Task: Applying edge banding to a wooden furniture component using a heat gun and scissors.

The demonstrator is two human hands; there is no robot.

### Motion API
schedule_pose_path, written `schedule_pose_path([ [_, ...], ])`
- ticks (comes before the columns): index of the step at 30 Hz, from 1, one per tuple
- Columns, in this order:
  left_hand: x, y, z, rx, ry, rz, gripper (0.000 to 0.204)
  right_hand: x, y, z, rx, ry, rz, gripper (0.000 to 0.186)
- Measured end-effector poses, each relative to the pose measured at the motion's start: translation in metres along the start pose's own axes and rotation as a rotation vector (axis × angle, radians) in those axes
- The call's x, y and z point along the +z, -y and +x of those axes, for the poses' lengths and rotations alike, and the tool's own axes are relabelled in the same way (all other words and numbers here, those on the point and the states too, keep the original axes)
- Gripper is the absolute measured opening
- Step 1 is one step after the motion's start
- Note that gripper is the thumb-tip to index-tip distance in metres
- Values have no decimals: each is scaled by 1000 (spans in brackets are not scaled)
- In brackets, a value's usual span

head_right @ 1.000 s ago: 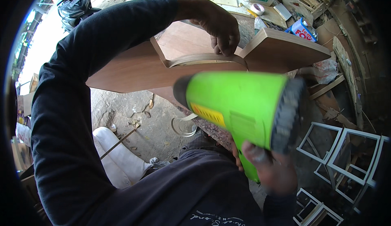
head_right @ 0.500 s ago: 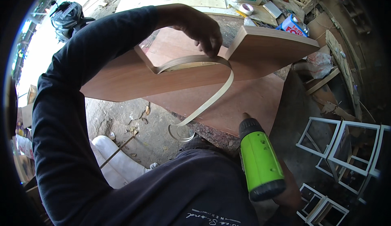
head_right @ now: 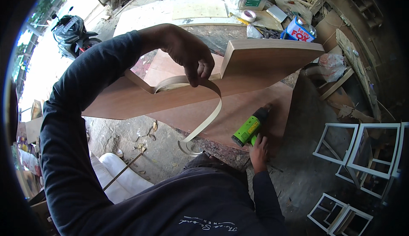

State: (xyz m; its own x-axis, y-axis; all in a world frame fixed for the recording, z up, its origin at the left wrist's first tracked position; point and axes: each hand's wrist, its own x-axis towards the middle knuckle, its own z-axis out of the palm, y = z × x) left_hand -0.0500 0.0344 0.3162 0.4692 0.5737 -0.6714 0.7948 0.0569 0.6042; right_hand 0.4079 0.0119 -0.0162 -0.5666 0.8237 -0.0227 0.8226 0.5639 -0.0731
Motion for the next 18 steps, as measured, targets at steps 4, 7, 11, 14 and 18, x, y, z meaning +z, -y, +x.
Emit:
schedule_pose_path([
  [4, 2, 1, -3, 27, -21, 42, 39, -53, 31, 18, -75, 10, -47, 68],
  [7, 3, 4, -7, 43, -25, 45, 37, -97, 92, 54, -192, -96, 948, 59],
  [11, -2, -4, 2, 41, -48, 67, 36, -120, 151, 115, -25, 381, 2134, 47],
  [14, 2, 7, 0, 61, -45, 14, 37, -164, 127, 136, -85, 410, 1764, 46],
  [18, -2, -9, -10, -7, -115, 7, 44, -273, 112, 143, -321, 36, 839, 40],
])
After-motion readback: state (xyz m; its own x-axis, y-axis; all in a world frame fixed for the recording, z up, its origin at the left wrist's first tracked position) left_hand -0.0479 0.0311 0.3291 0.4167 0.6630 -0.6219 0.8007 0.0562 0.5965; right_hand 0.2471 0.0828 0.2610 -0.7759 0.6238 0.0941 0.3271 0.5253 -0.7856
